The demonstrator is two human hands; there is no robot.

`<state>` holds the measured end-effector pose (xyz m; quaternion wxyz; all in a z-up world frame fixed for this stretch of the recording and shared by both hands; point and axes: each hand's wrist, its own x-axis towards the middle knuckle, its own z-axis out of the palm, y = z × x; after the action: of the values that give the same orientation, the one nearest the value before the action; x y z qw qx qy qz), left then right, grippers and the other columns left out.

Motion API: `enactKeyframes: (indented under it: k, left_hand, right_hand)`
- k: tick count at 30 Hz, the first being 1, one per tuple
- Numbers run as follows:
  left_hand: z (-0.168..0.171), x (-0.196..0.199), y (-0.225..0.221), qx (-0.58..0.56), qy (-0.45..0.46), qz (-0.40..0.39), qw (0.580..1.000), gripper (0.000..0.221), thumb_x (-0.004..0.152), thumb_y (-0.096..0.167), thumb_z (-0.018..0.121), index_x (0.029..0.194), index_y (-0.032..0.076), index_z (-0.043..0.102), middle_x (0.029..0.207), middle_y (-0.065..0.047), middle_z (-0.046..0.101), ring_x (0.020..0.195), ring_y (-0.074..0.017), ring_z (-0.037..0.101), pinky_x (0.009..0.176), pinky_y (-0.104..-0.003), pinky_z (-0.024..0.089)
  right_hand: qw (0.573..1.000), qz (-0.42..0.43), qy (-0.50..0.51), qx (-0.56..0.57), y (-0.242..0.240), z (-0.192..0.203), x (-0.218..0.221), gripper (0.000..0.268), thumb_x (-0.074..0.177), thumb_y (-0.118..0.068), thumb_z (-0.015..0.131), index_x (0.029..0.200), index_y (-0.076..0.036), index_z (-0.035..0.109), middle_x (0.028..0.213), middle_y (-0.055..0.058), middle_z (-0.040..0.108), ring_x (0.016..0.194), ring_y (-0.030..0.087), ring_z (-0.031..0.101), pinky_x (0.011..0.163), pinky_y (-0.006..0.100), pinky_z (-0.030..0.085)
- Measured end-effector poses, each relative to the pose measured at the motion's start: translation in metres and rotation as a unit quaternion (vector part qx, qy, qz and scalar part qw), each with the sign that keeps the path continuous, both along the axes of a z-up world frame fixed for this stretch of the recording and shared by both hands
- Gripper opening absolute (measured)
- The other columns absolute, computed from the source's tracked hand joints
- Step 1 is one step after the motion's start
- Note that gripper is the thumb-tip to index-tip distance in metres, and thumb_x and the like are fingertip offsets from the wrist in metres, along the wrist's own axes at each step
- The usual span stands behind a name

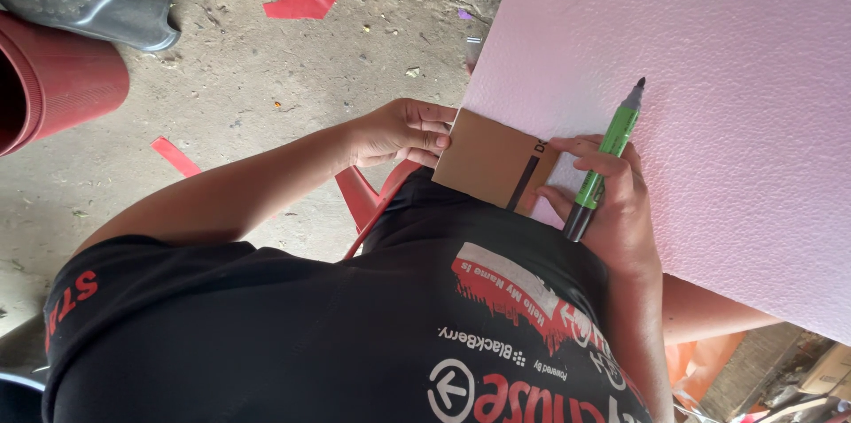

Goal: Marking a foam board using a template and then folding cardboard to assemble a small box

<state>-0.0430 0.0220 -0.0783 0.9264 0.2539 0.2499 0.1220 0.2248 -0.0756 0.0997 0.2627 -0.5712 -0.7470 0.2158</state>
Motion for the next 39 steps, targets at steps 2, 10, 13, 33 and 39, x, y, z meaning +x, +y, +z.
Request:
enactKeyframes:
  k: [2, 10, 13, 33, 39]
  left_hand:
    - [-0.003, -0.001, -0.001, 0.000, -0.003, -0.003, 1.000, 0.057, 0.090, 0.006, 0.076, 0.143, 0.006, 0.056, 0.107, -0.006, 0.075, 0.096, -0.0210, 0.076, 0.085, -0.040, 0.066]
    - [0.001, 0.000, 0.000, 0.004, -0.003, 0.000, 1.000, 0.056, 0.091, 0.007, 0.076, 0.143, 0.005, 0.056, 0.105, -0.006, 0.075, 0.095, -0.0201, 0.076, 0.084, -0.040, 0.066]
    - [0.002, 0.001, 0.000, 0.001, -0.005, 0.003, 1.000, 0.055, 0.091, 0.007, 0.076, 0.143, 0.005, 0.056, 0.106, -0.006, 0.075, 0.095, -0.0204, 0.077, 0.084, -0.040, 0.066]
    - [0.063, 0.053, -0.019, 0.156, 0.220, 0.036, 0.962, 0.070, 0.070, 0.050, 0.091, 0.119, 0.010, 0.061, 0.108, -0.015, 0.071, 0.105, -0.0313, 0.070, 0.088, -0.044, 0.058]
    - [0.061, 0.051, -0.023, 0.173, 0.219, 0.057, 0.959, 0.070, 0.074, 0.048, 0.090, 0.120, 0.007, 0.058, 0.110, -0.018, 0.071, 0.107, -0.0331, 0.069, 0.087, -0.045, 0.057]
  right_hand:
    - [1.000, -0.002, 0.000, -0.001, -0.001, -0.001, 0.000, 0.050, 0.082, -0.008, 0.090, 0.108, -0.010, 0.047, 0.122, 0.013, 0.075, 0.110, 0.038, 0.064, 0.096, 0.047, 0.049]
    - [1.000, -0.003, 0.001, -0.005, -0.001, -0.002, 0.001, 0.050, 0.082, -0.009, 0.089, 0.109, -0.009, 0.047, 0.123, 0.013, 0.075, 0.111, 0.038, 0.064, 0.097, 0.048, 0.048]
    - [1.000, -0.001, 0.000, -0.005, -0.001, -0.001, 0.000, 0.051, 0.081, -0.008, 0.090, 0.109, -0.009, 0.047, 0.123, 0.014, 0.075, 0.111, 0.038, 0.064, 0.097, 0.048, 0.048]
    - [1.000, -0.006, -0.002, -0.001, -0.003, -0.005, 0.003, 0.050, 0.081, -0.009, 0.090, 0.110, -0.009, 0.050, 0.122, 0.012, 0.075, 0.112, 0.039, 0.065, 0.098, 0.047, 0.048]
    - [1.000, -0.006, 0.019, -0.003, -0.002, -0.003, 0.002, 0.049, 0.081, -0.007, 0.089, 0.110, -0.008, 0.049, 0.122, 0.014, 0.075, 0.110, 0.040, 0.065, 0.098, 0.049, 0.049]
